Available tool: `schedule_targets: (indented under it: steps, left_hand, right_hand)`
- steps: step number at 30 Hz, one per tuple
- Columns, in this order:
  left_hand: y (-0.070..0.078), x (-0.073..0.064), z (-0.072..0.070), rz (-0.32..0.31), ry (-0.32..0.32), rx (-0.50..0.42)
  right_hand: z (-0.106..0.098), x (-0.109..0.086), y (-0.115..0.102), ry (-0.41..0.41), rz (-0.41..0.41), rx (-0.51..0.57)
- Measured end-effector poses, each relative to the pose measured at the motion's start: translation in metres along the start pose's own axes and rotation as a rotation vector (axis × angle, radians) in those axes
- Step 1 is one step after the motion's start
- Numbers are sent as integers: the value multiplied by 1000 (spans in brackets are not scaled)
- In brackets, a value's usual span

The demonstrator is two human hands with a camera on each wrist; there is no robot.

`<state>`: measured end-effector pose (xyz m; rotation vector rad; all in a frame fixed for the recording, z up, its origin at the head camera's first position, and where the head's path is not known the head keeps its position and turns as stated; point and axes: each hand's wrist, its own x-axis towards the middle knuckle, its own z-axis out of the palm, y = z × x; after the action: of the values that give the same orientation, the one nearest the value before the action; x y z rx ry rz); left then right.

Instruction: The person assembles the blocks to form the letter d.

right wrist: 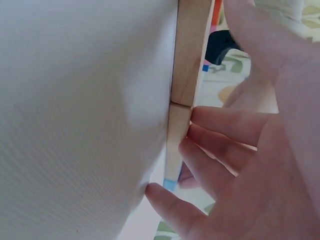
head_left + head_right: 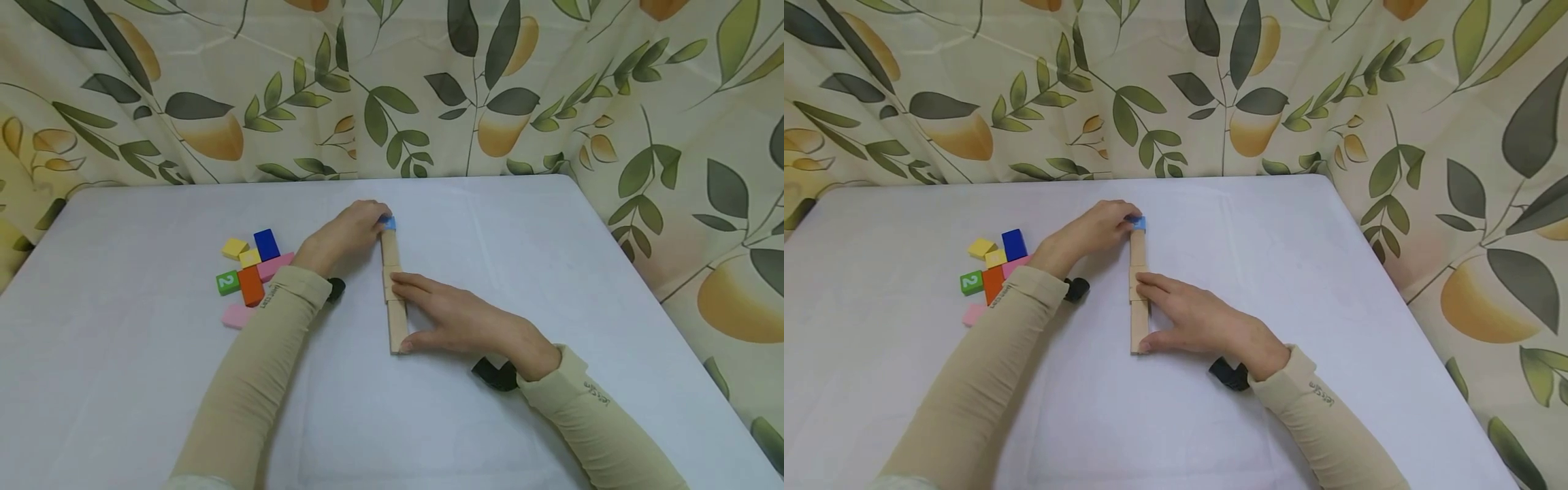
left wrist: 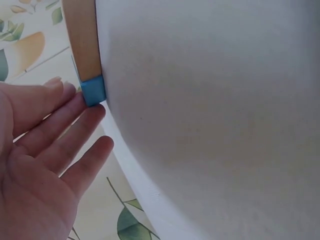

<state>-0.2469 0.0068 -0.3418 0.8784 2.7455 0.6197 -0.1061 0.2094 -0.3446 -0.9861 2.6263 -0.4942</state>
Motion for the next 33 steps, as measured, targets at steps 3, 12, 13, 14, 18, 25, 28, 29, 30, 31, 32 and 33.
schedule_targets:
  steps: [3, 12, 13, 14, 18, 25, 28, 29, 30, 31, 32, 33]
  left_hand:
    - [0, -1, 1, -5, 1, -14]
    - [0, -3, 2, -20, 0, -33]
    - [0, -3, 2, -21, -2, -37]
    - [0, -3, 2, -23, -2, -41]
    - [-1, -3, 2, -33, -5, -51]
    - [-1, -3, 2, -29, -4, -35]
    - [0, -4, 1, -33, -14, -32]
    - [0, -4, 1, -36, -17, -32]
    - [0, -4, 1, -38, -21, -32]
    - [0, -5, 0, -47, -26, -34]
    - [0, -6, -1, -54, -32, -31]
    - [0, -7, -2, -59, -32, -27]
  right_hand:
    - [0, 1, 0, 21, -12, -4]
    - [-1, 3, 1, 29, 17, 2]
    - [0, 2, 1, 28, 15, 4]
    - [0, 2, 1, 26, 13, 8]
    - [1, 1, -1, 28, -1, 21]
    - [5, 2, -4, 49, -81, -28]
    - [6, 1, -4, 49, -78, -45]
    - [6, 1, -4, 50, -77, -46]
    - [6, 1, -4, 48, -72, -43]
    - [6, 1, -4, 45, -69, -42]
    - [6, 1, -4, 42, -64, -39]
    - [6, 1, -4, 38, -60, -37]
